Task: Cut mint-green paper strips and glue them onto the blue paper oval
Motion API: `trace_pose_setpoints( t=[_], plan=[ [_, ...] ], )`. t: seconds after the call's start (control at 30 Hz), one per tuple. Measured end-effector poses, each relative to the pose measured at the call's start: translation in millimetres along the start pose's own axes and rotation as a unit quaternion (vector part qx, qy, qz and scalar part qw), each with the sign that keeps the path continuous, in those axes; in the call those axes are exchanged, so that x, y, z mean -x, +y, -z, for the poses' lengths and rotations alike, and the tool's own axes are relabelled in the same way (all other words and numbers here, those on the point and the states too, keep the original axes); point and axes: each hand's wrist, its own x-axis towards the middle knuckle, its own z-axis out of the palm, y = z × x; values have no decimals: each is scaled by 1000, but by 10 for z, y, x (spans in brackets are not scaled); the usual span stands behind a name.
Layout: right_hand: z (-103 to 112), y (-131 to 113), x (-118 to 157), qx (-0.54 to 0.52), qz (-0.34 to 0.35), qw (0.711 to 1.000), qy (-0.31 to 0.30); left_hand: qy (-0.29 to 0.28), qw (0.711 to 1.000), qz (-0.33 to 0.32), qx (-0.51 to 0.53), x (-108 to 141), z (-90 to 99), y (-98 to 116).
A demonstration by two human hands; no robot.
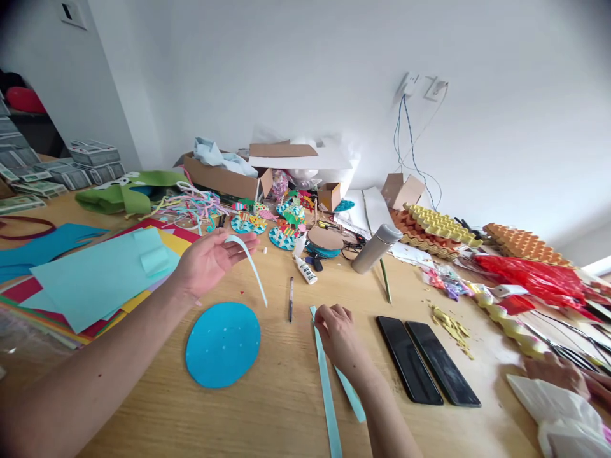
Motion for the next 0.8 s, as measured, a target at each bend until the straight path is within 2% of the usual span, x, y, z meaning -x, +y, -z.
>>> trace_pose_setpoints(
  t=[0.1,0.2,0.27,0.37,0.43,0.53,0.6,0.67,0.8],
  plan=[
    [-65,5,37,91,37,994,47,-1,1000,-9,1,50,27,28],
    [-159,26,127,163,78,983,33,-5,1000,-9,6,99,40,45],
    [-215,52,202,171,87,981,11,-2,1000,-9,10,131,47,55],
    [-214,64,293,136,63,989,-11,7,1000,-7,16,173,58,65],
    [-131,8,309,72,38,997,-7,6,1000,-2,18,203,61,63],
    [81,-227,214,-109,11,994,11,-4,1000,9,7,260,38,39],
    [229,-477,66,-252,-11,967,18,-14,1000,13,-18,306,-3,19],
    [347,-762,-128,-375,15,927,11,-29,998,14,-60,354,-64,15],
    [466,-1248,-518,-479,98,872,-25,-61,983,-2,-173,454,-183,124]
  ],
)
